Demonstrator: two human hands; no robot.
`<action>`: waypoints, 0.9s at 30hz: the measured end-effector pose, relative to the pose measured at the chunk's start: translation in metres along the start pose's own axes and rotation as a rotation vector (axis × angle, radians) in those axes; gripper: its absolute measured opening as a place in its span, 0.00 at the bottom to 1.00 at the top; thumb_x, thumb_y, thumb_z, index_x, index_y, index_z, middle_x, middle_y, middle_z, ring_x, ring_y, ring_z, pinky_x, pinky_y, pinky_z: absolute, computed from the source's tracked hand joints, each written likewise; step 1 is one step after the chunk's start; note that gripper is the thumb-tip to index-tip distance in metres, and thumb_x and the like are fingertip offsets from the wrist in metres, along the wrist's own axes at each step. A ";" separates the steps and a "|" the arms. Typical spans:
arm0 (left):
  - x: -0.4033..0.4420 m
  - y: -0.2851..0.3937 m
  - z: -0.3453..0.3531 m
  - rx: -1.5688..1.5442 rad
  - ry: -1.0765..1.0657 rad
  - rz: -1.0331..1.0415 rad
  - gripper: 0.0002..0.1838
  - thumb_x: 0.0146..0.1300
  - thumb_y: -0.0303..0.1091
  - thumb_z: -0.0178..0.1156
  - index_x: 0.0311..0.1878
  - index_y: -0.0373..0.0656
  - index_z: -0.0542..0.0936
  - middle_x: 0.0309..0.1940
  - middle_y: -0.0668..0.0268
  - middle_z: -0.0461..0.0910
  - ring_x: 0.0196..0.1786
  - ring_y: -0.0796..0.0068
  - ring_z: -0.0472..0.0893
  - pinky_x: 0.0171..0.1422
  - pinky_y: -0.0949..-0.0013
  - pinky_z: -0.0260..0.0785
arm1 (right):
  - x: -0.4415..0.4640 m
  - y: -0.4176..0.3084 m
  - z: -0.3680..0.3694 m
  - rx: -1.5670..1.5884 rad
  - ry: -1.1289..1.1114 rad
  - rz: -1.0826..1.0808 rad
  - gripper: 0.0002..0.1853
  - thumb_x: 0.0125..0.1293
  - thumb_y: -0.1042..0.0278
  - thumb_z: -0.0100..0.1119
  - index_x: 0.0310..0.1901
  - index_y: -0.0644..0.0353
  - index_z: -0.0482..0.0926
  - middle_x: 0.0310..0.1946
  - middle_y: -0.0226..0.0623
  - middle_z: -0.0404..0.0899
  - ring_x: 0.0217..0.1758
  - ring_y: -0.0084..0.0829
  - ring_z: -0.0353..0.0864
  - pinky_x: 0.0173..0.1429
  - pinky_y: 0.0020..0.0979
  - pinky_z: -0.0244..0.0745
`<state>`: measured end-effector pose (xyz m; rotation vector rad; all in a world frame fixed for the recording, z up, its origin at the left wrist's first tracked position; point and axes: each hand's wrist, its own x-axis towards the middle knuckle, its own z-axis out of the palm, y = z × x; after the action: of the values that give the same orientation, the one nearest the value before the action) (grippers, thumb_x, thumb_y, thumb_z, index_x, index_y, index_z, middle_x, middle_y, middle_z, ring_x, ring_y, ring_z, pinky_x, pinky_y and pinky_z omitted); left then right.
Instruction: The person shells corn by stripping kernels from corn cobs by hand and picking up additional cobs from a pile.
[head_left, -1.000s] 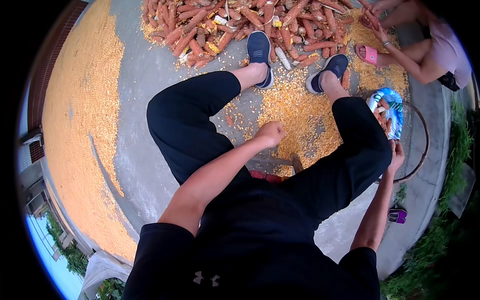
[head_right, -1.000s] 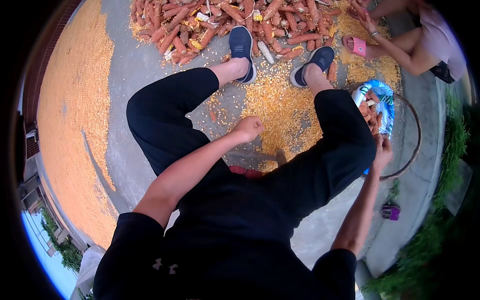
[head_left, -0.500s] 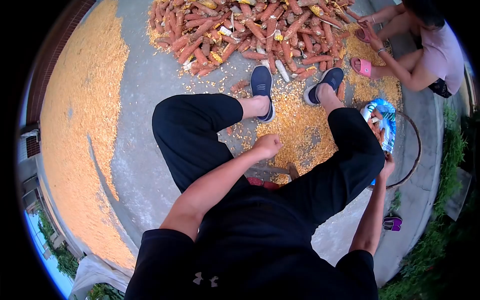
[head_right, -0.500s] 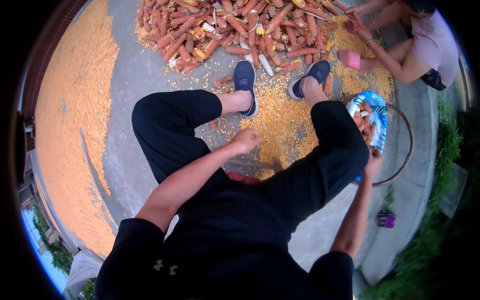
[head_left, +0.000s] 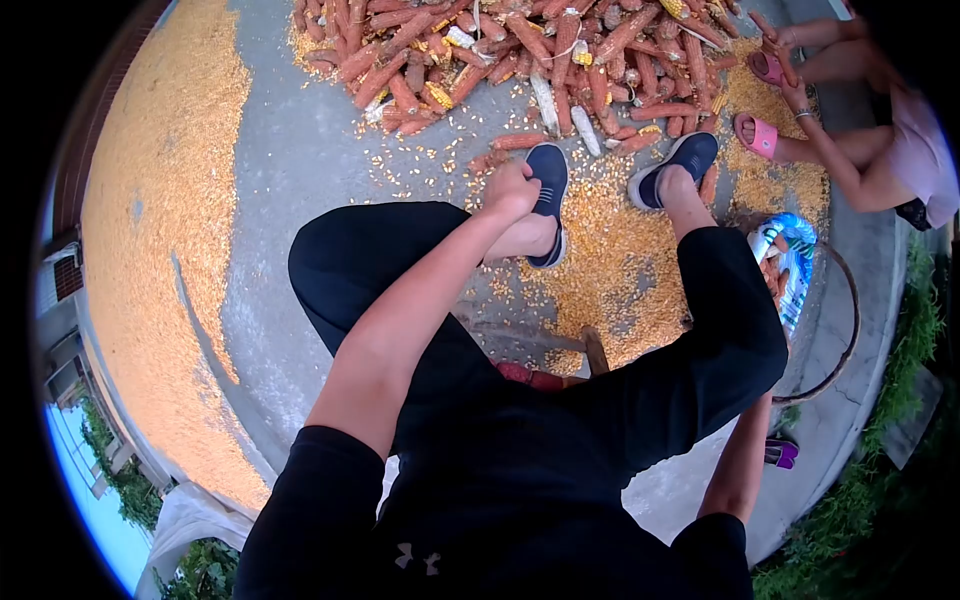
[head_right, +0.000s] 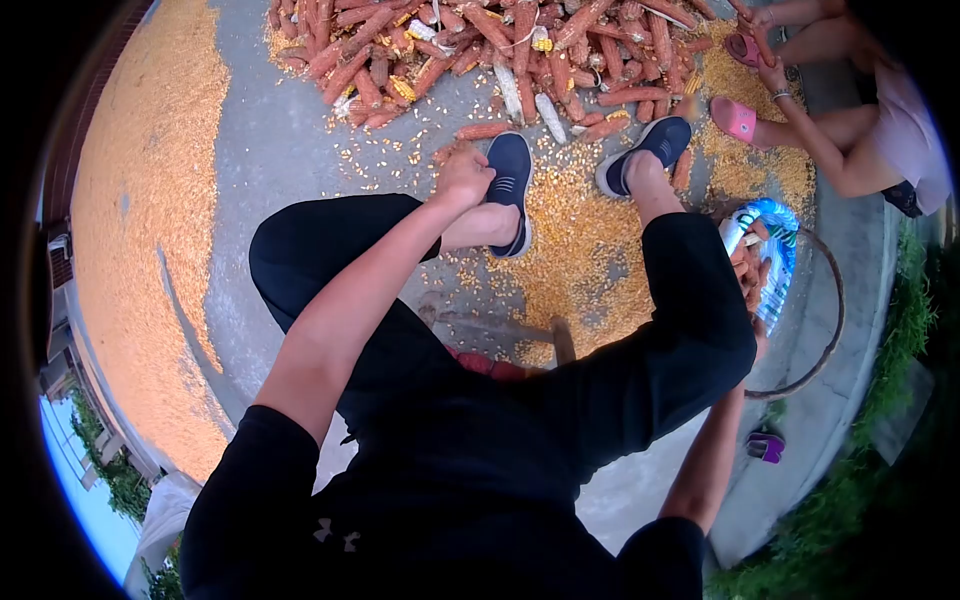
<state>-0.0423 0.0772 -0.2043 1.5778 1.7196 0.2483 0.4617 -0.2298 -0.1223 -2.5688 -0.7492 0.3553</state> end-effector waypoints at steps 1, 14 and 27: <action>0.018 -0.003 -0.010 0.045 0.014 -0.034 0.17 0.60 0.39 0.67 0.50 0.44 0.81 0.46 0.50 0.85 0.54 0.52 0.82 0.59 0.55 0.74 | 0.000 0.003 0.001 0.004 -0.002 0.009 0.16 0.66 0.62 0.65 0.49 0.64 0.83 0.33 0.39 0.85 0.36 0.23 0.80 0.42 0.32 0.75; 0.113 -0.048 0.022 0.792 -0.202 0.115 0.39 0.63 0.35 0.63 0.76 0.53 0.58 0.62 0.42 0.73 0.63 0.42 0.76 0.69 0.54 0.69 | -0.013 0.040 0.023 0.226 -0.011 0.108 0.17 0.69 0.66 0.63 0.55 0.65 0.80 0.39 0.40 0.85 0.39 0.24 0.81 0.43 0.31 0.76; 0.107 -0.008 -0.037 -1.158 -0.372 -0.238 0.16 0.67 0.21 0.56 0.57 0.43 0.74 0.51 0.59 0.77 0.48 0.58 0.83 0.43 0.56 0.80 | -0.002 0.044 0.024 0.608 0.071 0.029 0.19 0.71 0.70 0.61 0.61 0.66 0.76 0.45 0.42 0.84 0.42 0.26 0.81 0.44 0.29 0.76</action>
<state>-0.0653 0.1860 -0.2270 0.5102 1.0781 0.6373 0.4713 -0.2563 -0.1637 -2.0065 -0.4821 0.4216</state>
